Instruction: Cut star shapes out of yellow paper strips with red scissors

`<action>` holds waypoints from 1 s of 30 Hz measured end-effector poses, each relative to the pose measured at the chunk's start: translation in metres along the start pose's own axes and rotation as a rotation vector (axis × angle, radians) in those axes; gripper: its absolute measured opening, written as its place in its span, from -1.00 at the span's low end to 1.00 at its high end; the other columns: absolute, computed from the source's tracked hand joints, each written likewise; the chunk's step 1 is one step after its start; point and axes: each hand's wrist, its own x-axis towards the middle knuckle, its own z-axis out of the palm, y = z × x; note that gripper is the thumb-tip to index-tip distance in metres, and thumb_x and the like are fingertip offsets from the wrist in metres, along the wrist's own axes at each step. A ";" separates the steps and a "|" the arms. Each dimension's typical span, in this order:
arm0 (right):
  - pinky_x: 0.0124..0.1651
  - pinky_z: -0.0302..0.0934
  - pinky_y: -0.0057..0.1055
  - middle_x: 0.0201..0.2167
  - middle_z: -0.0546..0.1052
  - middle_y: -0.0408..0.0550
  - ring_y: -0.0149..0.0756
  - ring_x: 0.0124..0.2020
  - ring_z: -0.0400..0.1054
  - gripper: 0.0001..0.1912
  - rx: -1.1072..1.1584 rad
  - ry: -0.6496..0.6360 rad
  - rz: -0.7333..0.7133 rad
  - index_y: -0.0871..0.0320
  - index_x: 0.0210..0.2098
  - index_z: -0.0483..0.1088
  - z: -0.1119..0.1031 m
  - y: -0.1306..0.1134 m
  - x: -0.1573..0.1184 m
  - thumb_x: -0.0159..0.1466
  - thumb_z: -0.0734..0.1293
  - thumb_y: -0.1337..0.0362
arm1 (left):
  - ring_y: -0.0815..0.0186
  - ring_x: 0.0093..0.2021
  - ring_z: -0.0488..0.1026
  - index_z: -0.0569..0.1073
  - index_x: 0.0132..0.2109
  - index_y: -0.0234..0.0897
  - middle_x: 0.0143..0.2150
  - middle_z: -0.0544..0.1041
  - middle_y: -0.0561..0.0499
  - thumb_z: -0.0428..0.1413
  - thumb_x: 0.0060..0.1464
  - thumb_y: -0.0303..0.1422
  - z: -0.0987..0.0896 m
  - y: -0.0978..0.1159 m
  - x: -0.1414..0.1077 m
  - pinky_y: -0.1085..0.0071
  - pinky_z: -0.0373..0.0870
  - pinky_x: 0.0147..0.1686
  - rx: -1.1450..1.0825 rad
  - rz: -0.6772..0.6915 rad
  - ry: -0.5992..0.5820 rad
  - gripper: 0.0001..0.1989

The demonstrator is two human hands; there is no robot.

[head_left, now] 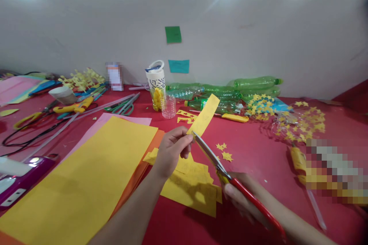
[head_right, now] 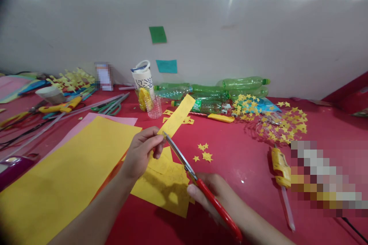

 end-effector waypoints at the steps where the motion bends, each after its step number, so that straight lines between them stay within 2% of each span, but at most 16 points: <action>1: -0.68 -0.11 -0.52 -0.74 0.15 -0.33 -0.53 -0.76 0.02 -0.42 -0.002 -0.002 -0.001 0.09 -0.50 0.06 0.000 0.000 0.000 0.24 0.04 -0.31 | 0.50 -0.64 0.20 0.34 -0.49 -0.28 -0.65 0.29 0.14 0.04 0.13 -0.35 0.001 0.000 -0.001 0.55 0.14 -0.60 0.013 0.008 0.006 -0.77; 5: -0.66 -0.12 -0.52 -0.75 0.10 -0.34 -0.52 -0.74 -0.03 -0.43 -0.002 0.017 -0.032 0.09 -0.51 0.06 0.001 -0.003 0.000 0.25 0.05 -0.29 | 0.49 -0.63 0.21 0.33 -0.50 -0.28 -0.63 0.29 0.14 0.04 0.13 -0.33 0.005 -0.001 -0.002 0.53 0.16 -0.59 0.040 0.030 0.028 -0.76; 8: -0.62 -0.15 -0.52 -0.69 0.08 -0.30 -0.50 -0.66 -0.07 -0.43 -0.008 0.068 -0.066 0.10 -0.53 0.07 0.002 -0.004 0.001 0.24 0.08 -0.28 | 0.49 -0.64 0.20 0.31 -0.51 -0.28 -0.64 0.27 0.15 0.05 0.12 -0.33 0.005 -0.002 -0.002 0.53 0.14 -0.60 0.025 0.037 0.027 -0.75; 11: -0.61 -0.18 -0.52 -0.67 0.06 -0.29 -0.49 -0.64 -0.10 -0.42 0.006 0.105 -0.039 0.10 -0.56 0.05 0.004 -0.001 0.002 0.24 0.08 -0.28 | 0.50 -0.64 0.19 0.31 -0.51 -0.28 -0.64 0.27 0.15 0.04 0.13 -0.34 0.005 -0.003 -0.002 0.53 0.13 -0.60 0.004 0.035 0.017 -0.75; 18: -0.63 -0.16 -0.52 -0.64 0.04 -0.31 -0.52 -0.66 -0.09 -0.41 0.073 0.121 0.045 0.11 -0.54 0.09 0.008 0.005 0.002 0.20 0.09 -0.30 | 0.52 -0.64 0.19 0.35 -0.49 -0.30 -0.64 0.28 0.15 0.05 0.14 -0.36 0.004 -0.004 -0.001 0.55 0.11 -0.61 -0.030 0.030 0.005 -0.76; 22: -0.60 -0.16 -0.52 -0.64 0.06 -0.30 -0.51 -0.65 -0.10 -0.40 0.034 0.131 0.042 0.12 -0.55 0.12 0.007 0.005 0.003 0.19 0.10 -0.31 | 0.52 -0.64 0.19 0.35 -0.48 -0.30 -0.64 0.28 0.15 0.04 0.14 -0.37 0.004 -0.005 -0.001 0.55 0.11 -0.61 -0.044 0.022 0.001 -0.77; 30: -0.59 -0.20 -0.48 -0.63 -0.04 -0.31 -0.48 -0.62 -0.13 -0.40 -0.019 0.126 -0.032 0.10 -0.57 0.07 0.006 0.001 0.004 0.22 0.07 -0.30 | 0.52 -0.65 0.19 0.36 -0.48 -0.31 -0.64 0.30 0.14 0.05 0.13 -0.38 0.002 -0.005 0.000 0.56 0.10 -0.64 -0.097 0.012 -0.019 -0.78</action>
